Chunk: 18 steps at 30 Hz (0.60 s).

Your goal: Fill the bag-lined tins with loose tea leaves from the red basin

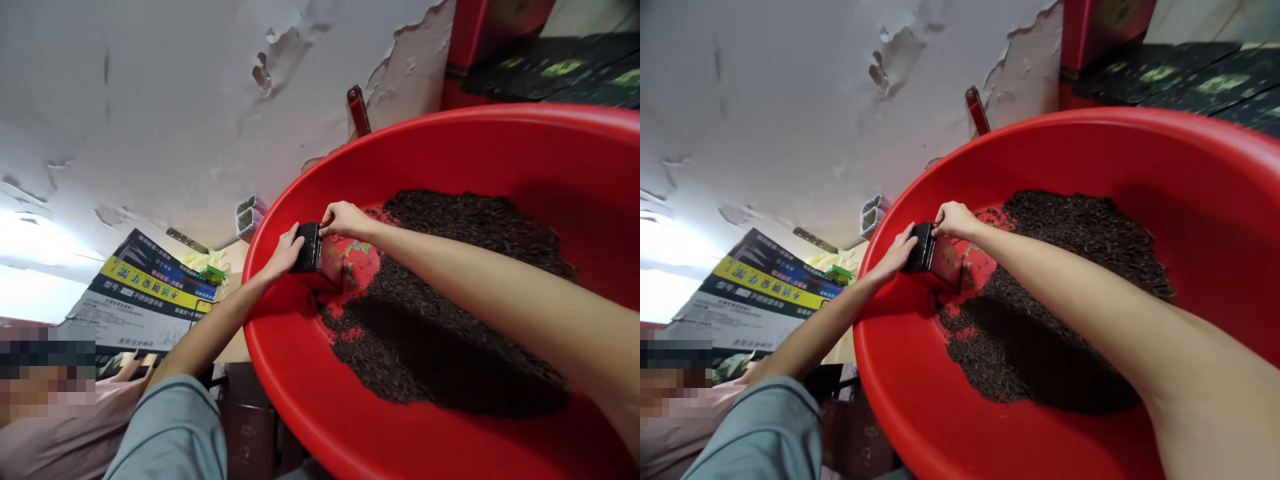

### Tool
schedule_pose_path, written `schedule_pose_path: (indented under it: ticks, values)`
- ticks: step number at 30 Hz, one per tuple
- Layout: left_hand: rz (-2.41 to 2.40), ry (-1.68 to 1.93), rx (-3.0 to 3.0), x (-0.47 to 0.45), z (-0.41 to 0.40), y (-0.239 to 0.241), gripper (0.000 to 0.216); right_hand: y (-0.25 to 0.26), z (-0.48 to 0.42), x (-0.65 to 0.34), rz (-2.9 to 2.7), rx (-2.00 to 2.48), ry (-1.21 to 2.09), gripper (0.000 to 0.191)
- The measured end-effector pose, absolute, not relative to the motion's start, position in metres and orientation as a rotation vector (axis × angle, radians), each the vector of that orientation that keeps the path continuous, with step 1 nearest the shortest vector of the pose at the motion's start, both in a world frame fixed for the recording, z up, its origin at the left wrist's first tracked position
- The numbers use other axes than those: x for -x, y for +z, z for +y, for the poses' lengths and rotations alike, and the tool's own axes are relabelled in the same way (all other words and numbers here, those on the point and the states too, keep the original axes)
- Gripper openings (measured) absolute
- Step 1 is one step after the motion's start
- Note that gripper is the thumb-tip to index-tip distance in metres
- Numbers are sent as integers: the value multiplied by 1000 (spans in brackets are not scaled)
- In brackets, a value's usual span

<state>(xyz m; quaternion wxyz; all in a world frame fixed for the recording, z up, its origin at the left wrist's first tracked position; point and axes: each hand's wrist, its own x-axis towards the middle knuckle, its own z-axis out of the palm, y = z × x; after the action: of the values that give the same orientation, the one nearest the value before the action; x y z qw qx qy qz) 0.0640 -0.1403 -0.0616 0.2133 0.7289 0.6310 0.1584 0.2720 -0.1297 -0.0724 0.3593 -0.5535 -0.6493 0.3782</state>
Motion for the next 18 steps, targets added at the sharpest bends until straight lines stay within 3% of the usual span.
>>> schedule_pose_path:
  ticks: [5, 9, 18]
  values:
    - [1679, 161, -2582, -75, -150, -59, 68, -73, -131, -269, -1539, 1467, 1105, 20]
    - [1627, 10, -2652, -79, -150, -53, 65, -75, -133, -268, -1511, 1471, 1118, 18]
    - [1673, 185, -2601, -83, -145, -54, 54, -77, -128, -290, -1569, 1208, 1427, 23]
